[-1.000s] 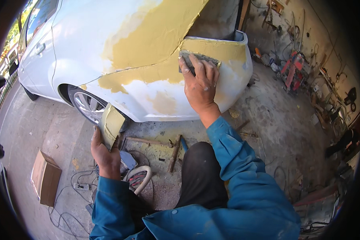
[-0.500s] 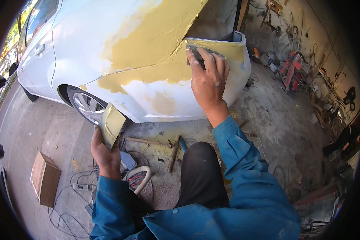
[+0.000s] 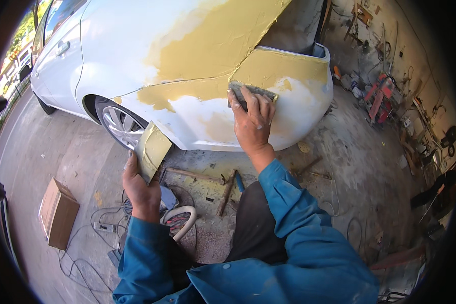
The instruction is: The person applies yellow body filler to the rear bumper of a white car using a putty knife. They repeatedly scoop filler from a mixing board and spread it over the damaged area, smoothing the surface.
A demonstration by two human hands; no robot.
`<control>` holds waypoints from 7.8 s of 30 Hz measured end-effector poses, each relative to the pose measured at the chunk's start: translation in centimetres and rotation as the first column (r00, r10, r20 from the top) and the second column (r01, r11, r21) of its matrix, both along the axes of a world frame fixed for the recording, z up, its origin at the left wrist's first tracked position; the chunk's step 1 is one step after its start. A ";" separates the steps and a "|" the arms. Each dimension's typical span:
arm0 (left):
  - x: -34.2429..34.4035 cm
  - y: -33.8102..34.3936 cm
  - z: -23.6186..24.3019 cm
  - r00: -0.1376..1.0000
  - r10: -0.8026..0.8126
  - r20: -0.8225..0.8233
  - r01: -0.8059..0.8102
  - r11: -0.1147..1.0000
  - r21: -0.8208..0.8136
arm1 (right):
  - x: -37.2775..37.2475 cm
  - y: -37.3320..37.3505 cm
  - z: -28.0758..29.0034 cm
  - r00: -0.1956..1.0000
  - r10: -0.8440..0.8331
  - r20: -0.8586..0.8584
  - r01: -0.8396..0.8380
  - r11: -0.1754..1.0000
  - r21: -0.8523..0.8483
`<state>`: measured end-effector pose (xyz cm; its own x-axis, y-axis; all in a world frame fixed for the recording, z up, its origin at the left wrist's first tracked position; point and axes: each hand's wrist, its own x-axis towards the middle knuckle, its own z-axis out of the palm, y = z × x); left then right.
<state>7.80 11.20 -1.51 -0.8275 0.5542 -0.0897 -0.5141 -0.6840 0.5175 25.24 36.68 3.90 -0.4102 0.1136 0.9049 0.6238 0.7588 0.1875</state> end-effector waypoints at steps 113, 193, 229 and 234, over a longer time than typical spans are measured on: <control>-7.1 -4.9 -4.2 0.922 0.247 0.299 -0.185 0.958 -0.221 | -8.8 -6.9 -15.7 0.820 -0.393 -0.416 -0.367 -0.919 0.145; -3.0 56.8 60.0 -0.590 -0.494 -0.639 0.788 -0.181 -0.588 | -39.1 -13.0 12.1 -0.744 -0.644 -0.177 -0.621 0.765 -0.172; -3.4 58.2 61.1 -0.740 -0.411 -0.533 0.672 -0.410 -0.617 | -38.1 -7.9 17.2 -0.586 -0.730 -0.351 -0.379 0.630 -0.678; -2.9 52.4 58.6 -0.591 -0.535 -0.604 0.785 -0.207 -0.584 | -37.3 -10.7 18.7 -0.578 -0.713 -0.397 -0.524 0.697 -0.489</control>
<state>4.87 63.64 57.10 0.9069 0.4017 0.1275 -0.1361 -0.0072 0.9907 -12.05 26.03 22.56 0.7436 0.3036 -0.5957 -0.6409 0.0700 -0.7644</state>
